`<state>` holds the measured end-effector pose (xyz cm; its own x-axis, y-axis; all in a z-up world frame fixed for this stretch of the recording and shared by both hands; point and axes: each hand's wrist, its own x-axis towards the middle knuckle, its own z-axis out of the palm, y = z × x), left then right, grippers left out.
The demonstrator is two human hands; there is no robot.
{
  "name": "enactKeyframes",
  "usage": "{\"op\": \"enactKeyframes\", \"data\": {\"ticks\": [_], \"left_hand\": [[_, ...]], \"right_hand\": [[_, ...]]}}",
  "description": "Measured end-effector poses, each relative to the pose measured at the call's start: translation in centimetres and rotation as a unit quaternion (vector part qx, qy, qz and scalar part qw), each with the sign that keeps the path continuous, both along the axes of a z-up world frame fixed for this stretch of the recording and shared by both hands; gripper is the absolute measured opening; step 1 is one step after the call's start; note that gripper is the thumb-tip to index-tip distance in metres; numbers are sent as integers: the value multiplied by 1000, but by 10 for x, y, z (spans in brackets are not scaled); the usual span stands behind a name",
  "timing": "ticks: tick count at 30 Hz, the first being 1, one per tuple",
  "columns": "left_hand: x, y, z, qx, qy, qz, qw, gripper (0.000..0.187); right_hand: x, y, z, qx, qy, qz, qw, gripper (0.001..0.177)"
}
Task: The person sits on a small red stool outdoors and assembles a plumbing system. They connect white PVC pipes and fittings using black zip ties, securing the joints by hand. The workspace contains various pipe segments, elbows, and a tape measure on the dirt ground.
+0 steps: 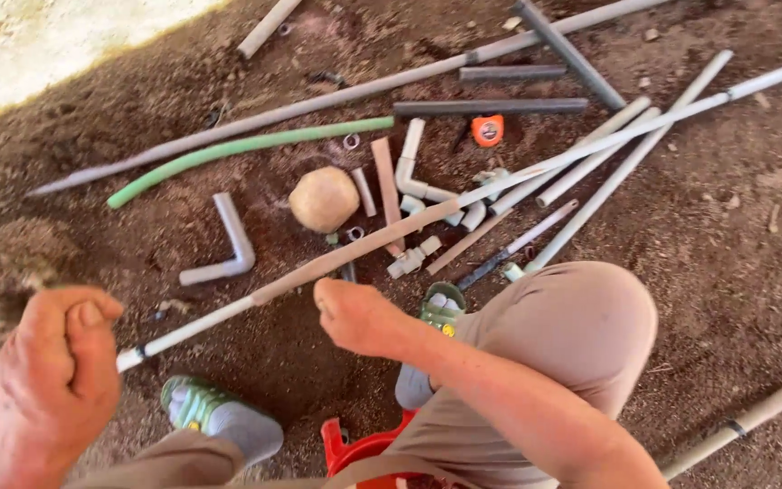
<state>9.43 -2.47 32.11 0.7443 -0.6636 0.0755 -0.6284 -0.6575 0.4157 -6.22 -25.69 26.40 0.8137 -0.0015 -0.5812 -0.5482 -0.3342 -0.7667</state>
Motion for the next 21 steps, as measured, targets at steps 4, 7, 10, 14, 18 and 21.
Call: {"op": "enactKeyframes", "data": {"ticks": [4, 7, 10, 14, 18, 21], "left_hand": [[-4, -41, 42, -3, 131, 49, 990, 33], [9, -43, 44, 99, 195, -28, 975, 55], [20, -26, 29, 258, 241, -115, 928, 55], [21, -11, 17, 271, 215, -143, 927, 56], [22, -6, 27, 224, 259, -128, 931, 54], [19, 4, 23, 274, 248, -123, 921, 57]], "right_hand": [[-4, 4, -33, -62, 33, 64, 995, 21], [-13, 6, -79, -132, 2, 125, 983, 26], [-24, 13, -118, -191, -9, 187, 964, 28], [-47, 23, -161, -218, 24, 258, 941, 16], [-43, 25, -156, -186, 158, 272, 931, 21], [-37, 14, -161, -239, 189, 248, 919, 26]]}}
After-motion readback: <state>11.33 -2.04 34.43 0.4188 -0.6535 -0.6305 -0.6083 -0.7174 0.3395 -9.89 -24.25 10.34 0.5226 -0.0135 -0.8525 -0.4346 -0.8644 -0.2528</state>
